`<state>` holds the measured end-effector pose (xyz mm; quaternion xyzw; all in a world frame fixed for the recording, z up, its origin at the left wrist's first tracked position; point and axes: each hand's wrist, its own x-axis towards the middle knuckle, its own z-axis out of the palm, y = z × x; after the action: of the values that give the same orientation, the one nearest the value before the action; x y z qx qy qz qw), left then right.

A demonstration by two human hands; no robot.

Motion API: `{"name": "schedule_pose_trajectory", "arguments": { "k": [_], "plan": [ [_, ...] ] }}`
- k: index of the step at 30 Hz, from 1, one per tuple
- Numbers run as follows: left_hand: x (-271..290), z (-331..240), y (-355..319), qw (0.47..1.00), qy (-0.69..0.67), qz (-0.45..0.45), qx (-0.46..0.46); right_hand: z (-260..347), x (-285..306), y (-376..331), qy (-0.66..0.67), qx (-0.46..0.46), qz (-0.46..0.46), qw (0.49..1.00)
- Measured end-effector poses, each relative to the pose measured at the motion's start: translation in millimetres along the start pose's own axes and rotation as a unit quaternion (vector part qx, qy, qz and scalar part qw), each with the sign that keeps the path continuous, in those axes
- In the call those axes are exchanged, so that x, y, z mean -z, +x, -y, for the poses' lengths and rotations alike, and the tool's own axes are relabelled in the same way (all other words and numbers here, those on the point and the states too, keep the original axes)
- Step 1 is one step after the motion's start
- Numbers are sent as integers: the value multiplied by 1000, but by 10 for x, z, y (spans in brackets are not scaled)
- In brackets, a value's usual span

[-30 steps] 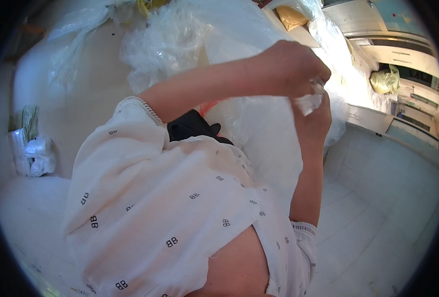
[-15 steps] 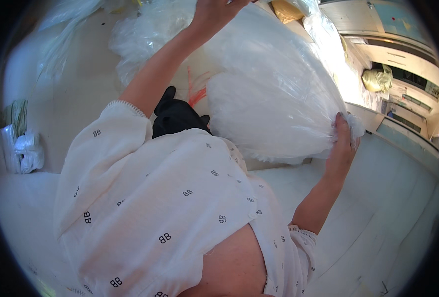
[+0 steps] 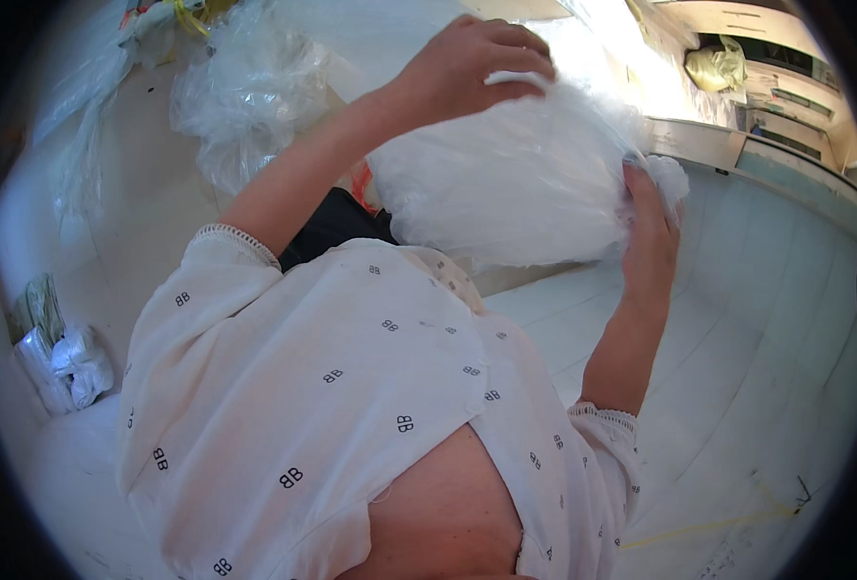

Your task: Wrapping a large dark foam or rubber object with a clear plastic sheet.

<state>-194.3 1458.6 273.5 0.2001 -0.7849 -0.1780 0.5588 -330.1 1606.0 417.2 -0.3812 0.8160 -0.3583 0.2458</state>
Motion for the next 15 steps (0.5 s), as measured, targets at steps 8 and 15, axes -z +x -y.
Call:
{"name": "schedule_pose_trajectory", "arguments": {
  "k": [8, 15],
  "plan": [
    [166, -443, -273, 987, -75, 138, -7, -138, 1, -30, 78, -54, -1, 996],
    [110, -353, -290, 957, -236, 165, 18, -224, -14, -23, 49, -81, 7, 995]
  ]
}}
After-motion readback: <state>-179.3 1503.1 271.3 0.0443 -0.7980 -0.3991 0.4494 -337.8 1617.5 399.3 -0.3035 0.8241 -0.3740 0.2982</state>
